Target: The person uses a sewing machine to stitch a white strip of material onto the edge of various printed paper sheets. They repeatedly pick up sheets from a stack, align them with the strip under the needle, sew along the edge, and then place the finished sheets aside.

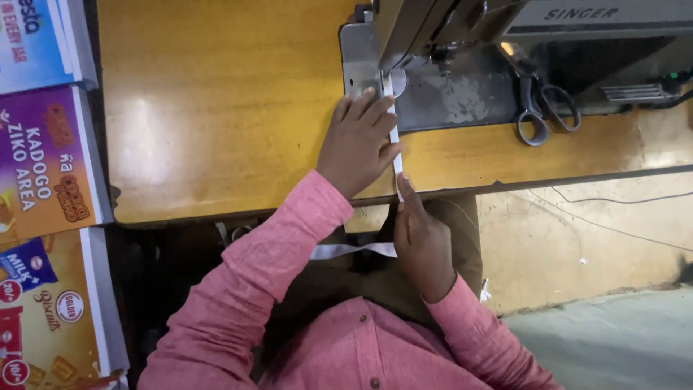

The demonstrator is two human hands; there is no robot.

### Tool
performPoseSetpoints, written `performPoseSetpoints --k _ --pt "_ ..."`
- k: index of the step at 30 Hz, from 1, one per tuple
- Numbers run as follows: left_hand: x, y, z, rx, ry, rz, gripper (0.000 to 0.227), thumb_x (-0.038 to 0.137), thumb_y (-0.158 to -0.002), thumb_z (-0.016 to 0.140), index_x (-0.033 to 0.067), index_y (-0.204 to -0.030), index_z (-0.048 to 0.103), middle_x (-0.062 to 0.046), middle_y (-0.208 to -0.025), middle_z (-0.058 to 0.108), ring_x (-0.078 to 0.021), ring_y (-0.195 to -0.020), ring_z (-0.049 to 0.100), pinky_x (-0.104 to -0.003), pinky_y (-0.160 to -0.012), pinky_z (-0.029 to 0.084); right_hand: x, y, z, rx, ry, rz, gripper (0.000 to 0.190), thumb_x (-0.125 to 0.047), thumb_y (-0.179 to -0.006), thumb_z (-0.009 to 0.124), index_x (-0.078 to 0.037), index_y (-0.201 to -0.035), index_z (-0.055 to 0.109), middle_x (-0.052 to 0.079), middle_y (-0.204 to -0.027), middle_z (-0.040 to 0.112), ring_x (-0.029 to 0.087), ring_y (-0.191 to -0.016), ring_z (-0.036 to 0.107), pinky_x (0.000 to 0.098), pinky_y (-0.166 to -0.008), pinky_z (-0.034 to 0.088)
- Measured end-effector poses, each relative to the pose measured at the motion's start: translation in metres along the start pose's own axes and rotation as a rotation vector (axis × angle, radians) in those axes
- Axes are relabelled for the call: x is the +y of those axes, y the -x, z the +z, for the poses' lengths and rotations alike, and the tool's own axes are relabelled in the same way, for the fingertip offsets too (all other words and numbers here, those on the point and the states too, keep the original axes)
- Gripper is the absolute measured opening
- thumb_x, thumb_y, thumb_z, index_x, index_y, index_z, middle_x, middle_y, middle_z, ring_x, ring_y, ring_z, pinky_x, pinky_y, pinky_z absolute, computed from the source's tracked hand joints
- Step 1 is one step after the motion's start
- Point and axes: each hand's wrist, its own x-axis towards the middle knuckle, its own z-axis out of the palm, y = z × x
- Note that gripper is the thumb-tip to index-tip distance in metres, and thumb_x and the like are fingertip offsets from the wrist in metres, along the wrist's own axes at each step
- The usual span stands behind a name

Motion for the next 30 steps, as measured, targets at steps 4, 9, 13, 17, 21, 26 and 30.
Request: performPoseSetpoints --k 4,9,13,17,21,26,30 --pt "-0.003 -0.001 0.011 0.024 0.011 -0.022 0.04 0.051 -0.101 0.07 0.0155 -0.12 0.073 -0.008 -0.143 0.065 -0.0363 -0.141 0.056 -0.058 -0.117 0.039 0.006 0.004 0.004 -0.016 -0.008 0.004 0.059 -0.015 -0.103 0.059 -0.028 -0.16 0.058 0.017 -0.076 0.075 0.04 -0.073 0.074 0.0524 -0.064 0.059" --pt "-0.007 0.0 0.022 0.089 0.018 -0.043 0.048 0.059 -0.1 0.063 0.0168 -0.122 0.071 -0.006 -0.147 0.062 -0.0326 -0.141 0.056 -0.057 -0.115 0.041 0.008 0.009 0.002 -0.112 -0.127 0.052 0.054 -0.018 -0.109 0.049 -0.026 -0.162 0.051 0.017 -0.132 0.076 0.049 -0.097 0.073 0.063 -0.078 0.057" --pt "-0.025 0.0 0.011 0.081 0.013 -0.053 0.051 0.065 -0.096 0.063 0.0229 -0.124 0.068 -0.002 -0.148 0.061 -0.0294 -0.14 0.059 -0.052 -0.115 0.045 0.011 0.022 0.005 -0.122 -0.074 0.058 0.055 -0.023 -0.11 0.051 -0.033 -0.164 0.052 0.026 -0.101 0.079 0.054 -0.084 0.072 0.068 -0.074 0.055" --pt "-0.094 -0.002 -0.034 0.178 0.058 -0.123 0.03 0.033 -0.091 0.075 0.0257 -0.121 0.075 -0.007 -0.14 0.07 -0.0326 -0.132 0.063 -0.054 -0.107 0.049 0.03 0.032 0.017 -0.128 -0.13 -0.035 0.05 -0.016 -0.114 0.045 -0.012 -0.164 0.045 0.012 -0.165 0.056 0.041 -0.131 0.068 0.0495 -0.078 0.06" --pt "-0.223 0.002 -0.086 0.388 -0.169 -0.194 0.031 0.029 -0.086 0.082 0.0107 -0.11 0.077 -0.015 -0.123 0.074 -0.037 -0.115 0.068 -0.051 -0.102 0.052 0.03 0.032 0.022 -0.15 -0.078 0.063 0.05 -0.021 -0.113 0.044 -0.016 -0.163 0.047 0.009 -0.166 0.056 0.041 -0.131 0.068 0.0543 -0.076 0.06" --pt "-0.354 0.013 -0.152 0.264 -0.489 -0.371 0.052 0.03 -0.089 0.077 0.0085 -0.135 0.067 -0.019 -0.124 0.07 -0.0389 -0.11 0.064 -0.052 -0.092 0.051 0.045 0.04 0.036 -0.152 -0.053 0.153 0.056 -0.024 -0.108 0.051 -0.018 -0.164 0.046 0.008 -0.164 0.058 0.04 -0.133 0.065 0.0537 -0.083 0.058" --pt "-0.442 -0.001 -0.171 0.143 -0.655 -0.6 0.015 0.032 -0.085 0.077 0.0217 -0.095 0.081 -0.011 -0.094 0.079 -0.0361 -0.082 0.072 -0.053 -0.067 0.054 0.047 0.045 0.05 -0.042 0.011 0.29 0.052 -0.031 -0.105 0.058 -0.027 -0.157 0.06 0.007 -0.141 0.075 0.048 -0.088 0.073 0.0512 -0.069 0.058"
